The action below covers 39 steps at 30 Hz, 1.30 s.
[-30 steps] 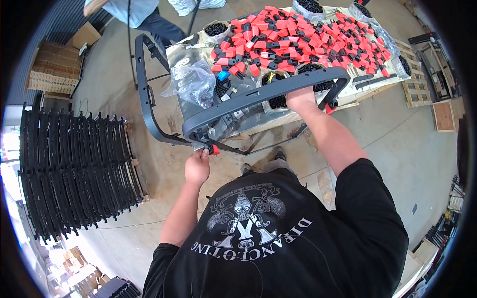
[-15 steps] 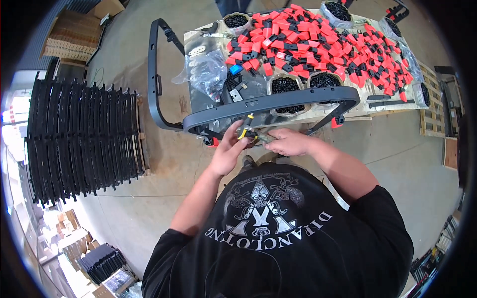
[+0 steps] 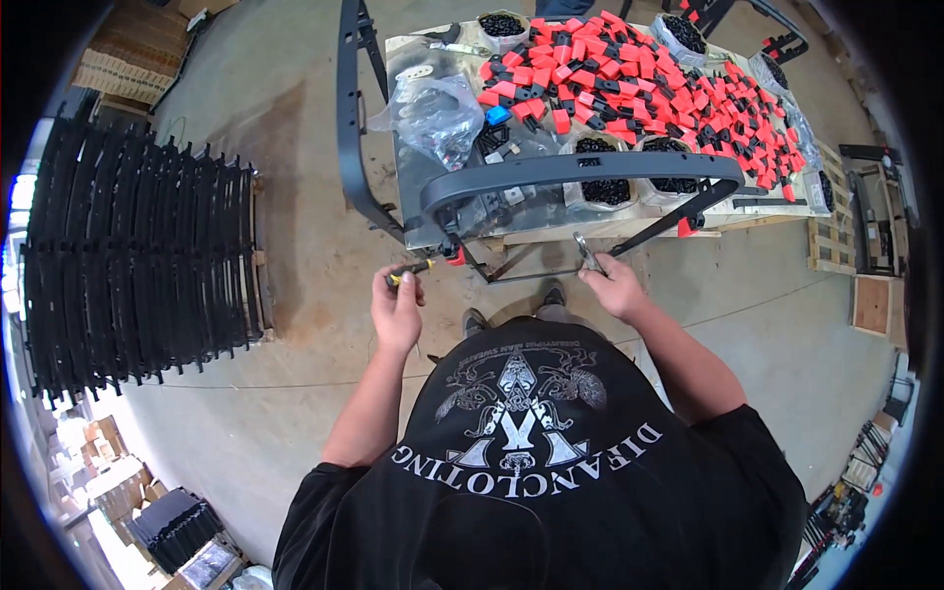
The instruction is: Manually attaching red plastic components to black metal frames in a warehouse assembly line.
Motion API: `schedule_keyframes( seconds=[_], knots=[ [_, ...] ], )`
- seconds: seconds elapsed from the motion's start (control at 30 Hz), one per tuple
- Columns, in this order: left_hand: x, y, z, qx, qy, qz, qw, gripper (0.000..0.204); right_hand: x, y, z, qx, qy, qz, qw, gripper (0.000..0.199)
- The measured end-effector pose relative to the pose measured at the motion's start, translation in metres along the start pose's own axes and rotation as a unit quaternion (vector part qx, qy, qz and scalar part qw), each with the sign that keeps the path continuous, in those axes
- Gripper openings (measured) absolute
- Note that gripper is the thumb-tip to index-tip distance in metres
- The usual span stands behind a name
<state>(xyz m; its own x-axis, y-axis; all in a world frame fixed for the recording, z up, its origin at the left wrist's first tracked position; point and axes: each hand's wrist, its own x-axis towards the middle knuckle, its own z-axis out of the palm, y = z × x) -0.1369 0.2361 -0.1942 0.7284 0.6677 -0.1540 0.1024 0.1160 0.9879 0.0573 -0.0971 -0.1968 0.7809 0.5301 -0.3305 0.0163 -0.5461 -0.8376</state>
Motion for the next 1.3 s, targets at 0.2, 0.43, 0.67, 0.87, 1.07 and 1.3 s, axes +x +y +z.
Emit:
schedule_keyframes(
  seconds=[0.2,0.43,0.67,0.87,1.07,1.3],
  knots=[
    [0.055,-0.027,-0.01,-0.108,0.035,-0.105,0.988,0.02,-0.032,-0.013,0.082,0.008,0.031,0.112,0.993,0.028],
    [0.058,-0.031,-0.011,-0.158,-0.043,-0.182,0.97,0.022,-0.069,-0.051,0.106,-0.063,0.04,0.084,0.994,0.034],
    [0.053,-0.043,-0.012,-0.215,-0.042,-0.206,0.954,0.022,-0.098,-0.021,0.114,0.0,0.074,0.185,0.98,0.032],
    [0.051,-0.044,-0.009,-0.162,-0.03,-0.099,0.981,0.023,-0.1,-0.016,0.122,0.006,0.086,0.191,0.978,0.032],
    [0.064,-0.041,-0.019,-0.071,-0.076,-0.115,0.988,0.027,-0.085,-0.034,0.128,-0.036,0.068,0.217,0.973,0.029],
    [0.068,-0.066,-0.005,0.071,0.004,-0.086,0.994,0.033,0.004,-0.036,0.176,-0.05,0.027,0.095,0.994,0.026]
  ],
)
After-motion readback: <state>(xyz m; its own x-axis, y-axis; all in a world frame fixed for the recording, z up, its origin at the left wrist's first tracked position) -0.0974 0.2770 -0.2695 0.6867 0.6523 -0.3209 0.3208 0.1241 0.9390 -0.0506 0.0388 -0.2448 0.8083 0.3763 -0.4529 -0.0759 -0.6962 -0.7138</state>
